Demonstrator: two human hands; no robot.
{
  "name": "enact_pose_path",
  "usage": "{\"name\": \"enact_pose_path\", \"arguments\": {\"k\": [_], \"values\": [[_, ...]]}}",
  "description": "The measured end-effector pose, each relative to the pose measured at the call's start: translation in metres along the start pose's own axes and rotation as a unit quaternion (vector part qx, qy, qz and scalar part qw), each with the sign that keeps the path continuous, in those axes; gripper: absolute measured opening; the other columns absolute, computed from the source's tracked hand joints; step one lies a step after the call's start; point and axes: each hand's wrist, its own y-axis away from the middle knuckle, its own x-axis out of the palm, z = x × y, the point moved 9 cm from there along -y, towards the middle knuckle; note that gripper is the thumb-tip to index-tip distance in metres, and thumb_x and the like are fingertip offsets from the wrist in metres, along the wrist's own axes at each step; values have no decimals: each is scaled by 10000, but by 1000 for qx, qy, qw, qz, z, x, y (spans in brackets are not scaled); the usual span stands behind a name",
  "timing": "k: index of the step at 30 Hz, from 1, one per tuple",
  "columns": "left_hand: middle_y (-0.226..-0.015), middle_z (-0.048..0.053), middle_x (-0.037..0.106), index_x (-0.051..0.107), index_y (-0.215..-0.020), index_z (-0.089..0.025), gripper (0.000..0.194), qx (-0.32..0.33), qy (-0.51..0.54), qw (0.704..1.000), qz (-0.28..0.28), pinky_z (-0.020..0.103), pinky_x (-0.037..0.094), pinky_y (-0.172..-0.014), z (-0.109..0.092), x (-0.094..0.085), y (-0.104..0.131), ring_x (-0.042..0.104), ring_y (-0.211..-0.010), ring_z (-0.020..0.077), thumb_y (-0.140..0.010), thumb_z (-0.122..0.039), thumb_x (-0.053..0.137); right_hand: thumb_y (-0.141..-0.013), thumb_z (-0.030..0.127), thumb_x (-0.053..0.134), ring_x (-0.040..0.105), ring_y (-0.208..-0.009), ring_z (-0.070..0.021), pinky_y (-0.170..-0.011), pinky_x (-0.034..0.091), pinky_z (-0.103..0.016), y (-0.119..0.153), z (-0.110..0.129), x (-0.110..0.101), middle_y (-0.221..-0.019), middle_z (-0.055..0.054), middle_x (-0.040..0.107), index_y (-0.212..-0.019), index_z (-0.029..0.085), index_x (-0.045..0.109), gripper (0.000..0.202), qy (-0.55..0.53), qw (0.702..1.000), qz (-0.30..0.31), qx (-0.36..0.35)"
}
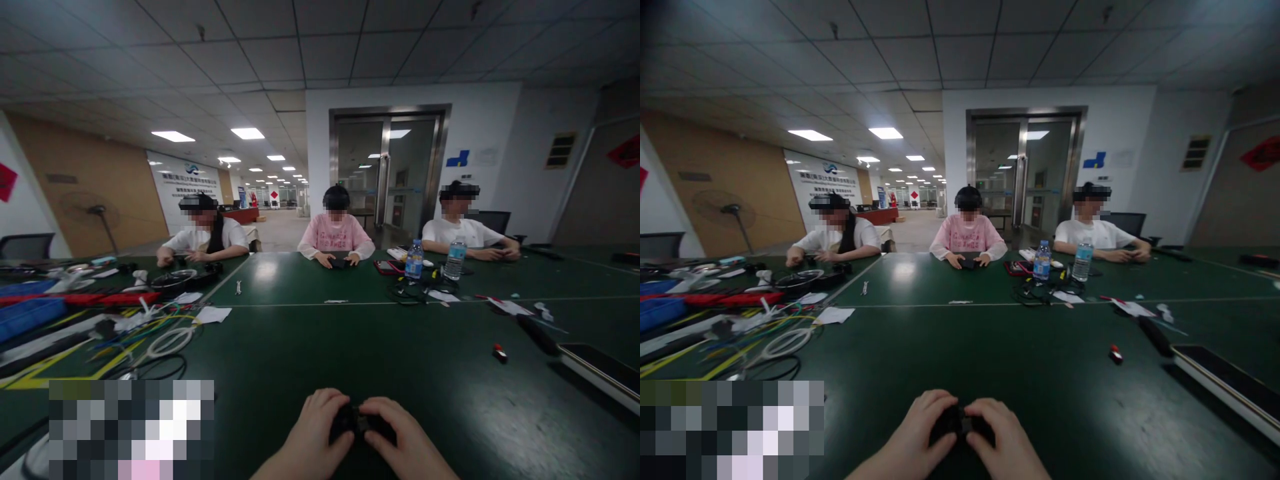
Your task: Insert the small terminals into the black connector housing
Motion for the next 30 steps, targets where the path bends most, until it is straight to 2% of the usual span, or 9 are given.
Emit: {"name": "enact_pose_path", "arguments": {"k": [4,9,17,22,30], "values": [[-1224,97,513,532,-1171,-199,404,-2,-6,1000,0,409,343,-998,-5,-4,3,443,-1135,271,-771,-237,565,-734,201,601,550,-1081,-232,-968,398,-361,1,5,-3,-1131,-35,627,-1014,261,650,291,6,1000,-6,0],[-1278,98,480,460,-1260,-200,511,-1,6,1000,11,424,318,-1019,-7,-7,5,413,-1174,276,-768,-265,584,-752,211,600,558,-1067,-224,-951,414,-358,1,5,-3,-1109,-24,629,-1029,268,638,286,9,1000,-4,8],[-1203,78,526,526,-1173,-208,397,1,2,1000,0,393,364,-980,-3,-6,4,461,-1109,249,-779,-235,566,-760,222,614,566,-1046,-215,-934,425,-357,0,7,-4,-1093,-18,631,-1004,268,643,251,13,1000,1,0],[-1236,96,503,492,-1228,-201,471,-3,6,1000,-1,413,345,-997,-3,-6,3,442,-1135,265,-773,-273,592,-773,211,589,561,-1056,-219,-943,417,-365,0,10,-4,-1099,-23,632,-990,265,653,233,20,1000,1,-3],[-1213,85,516,543,-1179,-206,403,-15,0,1000,12,405,350,-983,-6,-7,3,448,-1121,266,-780,-247,583,-768,241,605,554,-1069,-224,-957,408,-381,0,6,-3,-1122,-32,624,-979,266,656,218,25,1000,-4,7]]}}
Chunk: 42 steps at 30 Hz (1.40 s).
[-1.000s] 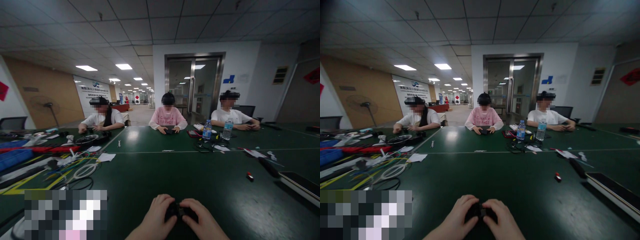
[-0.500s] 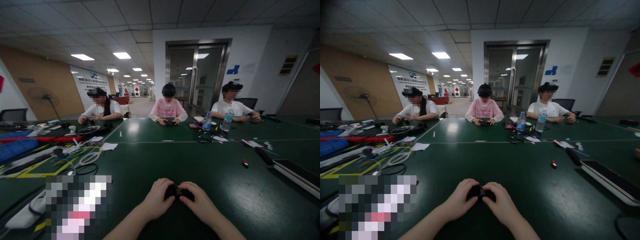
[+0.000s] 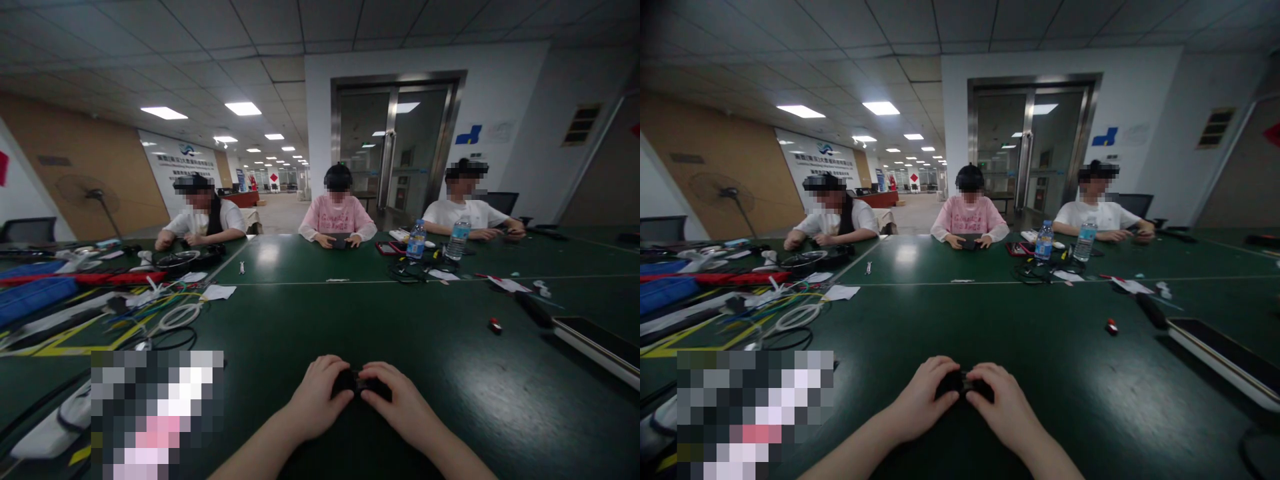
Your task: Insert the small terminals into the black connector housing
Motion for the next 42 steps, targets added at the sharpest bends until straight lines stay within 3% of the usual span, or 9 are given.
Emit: {"name": "enact_pose_path", "arguments": {"k": [9,15,19,23,27,33,38,42], "values": [[-1192,72,523,553,-1154,-216,401,6,-2,1000,0,387,366,-955,1,1,0,459,-1096,257,-760,-243,620,-774,243,596,544,-1089,-227,-969,395,-385,0,4,-1,-1138,-23,618,-955,268,664,195,-9,1000,5,9],[-1213,64,510,548,-1155,-222,403,-4,17,1000,10,384,364,-963,0,-2,2,455,-1107,255,-759,-253,618,-788,330,568,568,-1055,-238,-961,410,-401,-3,-11,-19,-1085,-52,645,-1040,217,615,280,-143,987,-52,53],[-1221,64,505,539,-1157,-216,401,-10,15,1000,8,380,358,-976,1,-2,2,451,-1119,250,-763,-254,600,-725,402,659,586,-1027,-248,-914,446,-384,-3,-34,-35,-1031,-53,670,-1025,212,624,357,-289,946,-117,85],[-1211,63,514,535,-1143,-212,385,0,5,1000,0,370,354,-982,1,-2,1,459,-1109,239,-761,-241,583,-663,411,742,598,-995,-227,-830,480,-331,4,-58,-44,-1000,-20,680,-1023,243,641,409,-433,871,-185,142],[-1223,57,504,518,-1171,-221,400,-16,9,1000,12,367,368,-973,3,-2,2,458,-1114,236,-776,-252,576,-631,321,778,623,-889,-172,-723,508,-250,8,-64,-48,-913,12,697,-957,259,674,348,-557,785,-212,169],[-1181,45,522,508,-1191,-237,416,-29,21,999,23,351,405,-923,6,-1,2,480,-1066,225,-784,-277,585,-715,208,678,637,-749,-134,-643,528,-232,12,-64,-55,-836,23,697,-885,256,687,178,-645,708,-222,184],[-1191,43,513,508,-1202,-247,429,-25,22,999,22,357,406,-926,5,-1,2,474,-1064,225,-782,-258,592,-790,233,594,637,-713,-124,-641,521,-235,12,-69,-49,-796,30,696,-830,253,683,100,-663,685,-215,215],[-1193,41,509,505,-1208,-253,431,-24,20,999,26,358,401,-930,4,0,2,466,-1073,228,-785,-256,586,-771,283,629,640,-716,-142,-647,514,-257,11,-69,-44,-797,26,703,-831,258,685,86,-634,714,-206,211]]}}
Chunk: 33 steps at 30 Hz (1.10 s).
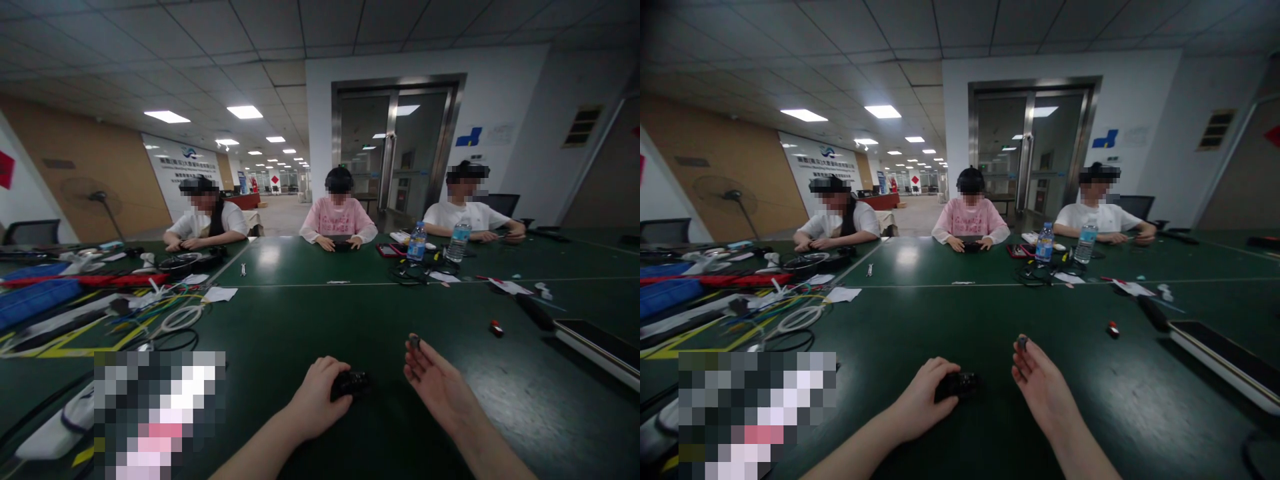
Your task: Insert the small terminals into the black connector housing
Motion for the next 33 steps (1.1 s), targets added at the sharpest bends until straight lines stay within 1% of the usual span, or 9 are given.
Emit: {"name": "enact_pose_path", "arguments": {"k": [4,6,8,10,12,14,17,24,33], "values": [[-1183,35,511,505,-1205,-260,429,7,-7,1000,-5,346,398,-921,2,1,-1,471,-1066,224,-784,-268,587,-696,342,703,643,-831,-194,-729,512,-317,2,0,7,-914,0,704,-954,269,667,271,121,991,26,-57],[-1170,35,514,511,-1199,-261,427,13,-10,1000,-10,341,397,-917,2,1,-2,474,-1058,221,-780,-266,592,-694,384,698,621,-935,-230,-808,494,-359,5,1,17,-994,-27,691,-1000,254,654,336,236,965,51,-107],[-1149,37,522,525,-1181,-253,423,23,-15,999,-18,337,394,-918,2,1,-3,476,-1048,219,-766,-249,604,-724,390,663,590,-1013,-251,-888,457,-397,10,-6,33,-1036,-41,678,-1023,246,648,332,372,912,102,-141],[-1121,44,530,542,-1156,-237,414,33,-26,999,-28,334,391,-914,1,1,-4,479,-1034,220,-749,-228,614,-749,359,624,591,-1001,-254,-916,434,-419,18,-14,50,-1019,-48,679,-1009,246,658,285,486,841,151,-185],[-1103,50,535,544,-1152,-228,412,42,-33,998,-35,332,392,-907,-1,1,-4,481,-1025,221,-745,-214,609,-764,290,600,562,-1053,-248,-963,397,-409,27,-22,64,-1053,-48,661,-967,254,678,220,566,769,186,-231],[-1104,50,536,535,-1163,-231,419,46,-35,998,-35,331,392,-905,-3,2,-4,480,-1027,221,-749,-204,597,-752,254,610,539,-1089,-251,-970,385,-408,32,-32,73,-1101,-38,645,-945,282,690,210,632,705,212,-242],[-1118,50,531,524,-1173,-234,424,41,-37,998,-29,335,386,-917,-4,2,-3,476,-1040,221,-755,-197,585,-775,248,589,528,-1114,-247,-964,385,-401,34,-39,77,-1151,-29,627,-980,302,679,231,678,660,224,-236],[-1126,59,531,531,-1170,-220,406,27,-43,998,-22,346,390,-920,-4,1,-3,475,-1045,229,-766,-221,573,-787,226,569,526,-1123,-238,-977,366,-403,36,-39,77,-1182,-19,614,-1000,300,660,242,685,655,217,-233],[-1181,64,517,515,-1196,-221,415,28,-45,998,-26,344,388,-926,-2,2,-4,468,-1063,234,-783,-241,554,-759,245,614,554,-1081,-254,-972,383,-425,31,-34,68,-1105,2,659,-1005,346,671,272,581,754,222,-213]]}}
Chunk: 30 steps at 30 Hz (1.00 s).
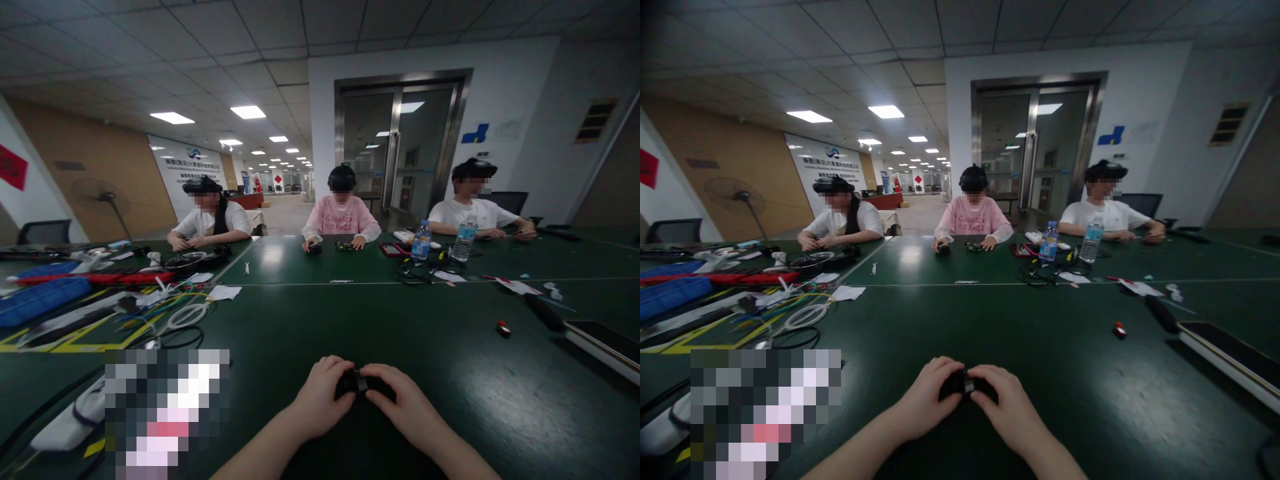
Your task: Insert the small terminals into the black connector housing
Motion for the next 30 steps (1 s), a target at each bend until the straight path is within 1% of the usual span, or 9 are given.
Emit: {"name": "enact_pose_path", "arguments": {"k": [2,5,11,14,19,24,30], "values": [[-1204,68,504,509,-1203,-218,420,0,-4,1000,0,350,378,-937,1,1,0,460,-1077,239,-786,-247,554,-777,241,591,569,-1062,-245,-964,397,-413,-1,-1,-1,-1076,0,671,-954,327,688,220,-20,1000,-8,-3],[-1212,67,499,508,-1210,-215,430,1,-2,1000,1,344,371,-950,2,2,0,454,-1092,236,-785,-247,561,-781,229,581,571,-1066,-243,-970,396,-418,-2,-2,-2,-1081,-6,668,-898,310,701,186,-15,1000,-14,1],[-1185,68,520,504,-1230,-209,442,14,-7,1000,-9,344,377,-946,3,2,0,468,-1070,230,-793,-247,562,-775,228,586,580,-1047,-242,-959,405,-418,-2,-1,-2,-1067,-21,668,-882,283,696,162,-3,1000,-16,2],[-1180,69,525,502,-1233,-211,441,10,-11,1000,-5,347,382,-937,3,2,0,471,-1063,232,-796,-245,553,-772,221,587,581,-1042,-241,-955,408,-413,-2,-1,-2,-1054,-17,670,-885,285,690,166,-6,1000,-20,3],[-1187,68,526,507,-1232,-212,441,2,-6,1000,1,350,382,-946,1,0,1,469,-1071,233,-795,-247,550,-752,220,599,585,-1030,-246,-943,414,-419,-1,-1,-4,-1047,-10,669,-837,284,680,133,-10,1000,-21,16],[-1195,71,522,505,-1235,-209,445,-8,-5,1000,10,360,373,-961,-2,-1,1,462,-1086,238,-794,-244,542,-747,222,597,576,-1049,-254,-960,400,-430,0,0,-4,-1055,-17,669,-887,291,688,180,-11,1000,-14,7],[-1201,69,521,500,-1244,-210,454,-13,4,1000,12,359,377,-962,-2,-2,1,462,-1092,239,-794,-250,541,-708,181,626,572,-1049,-247,-967,400,-409,1,-4,-3,-1065,-1,663,-997,315,662,321,-14,1000,-16,2]]}}
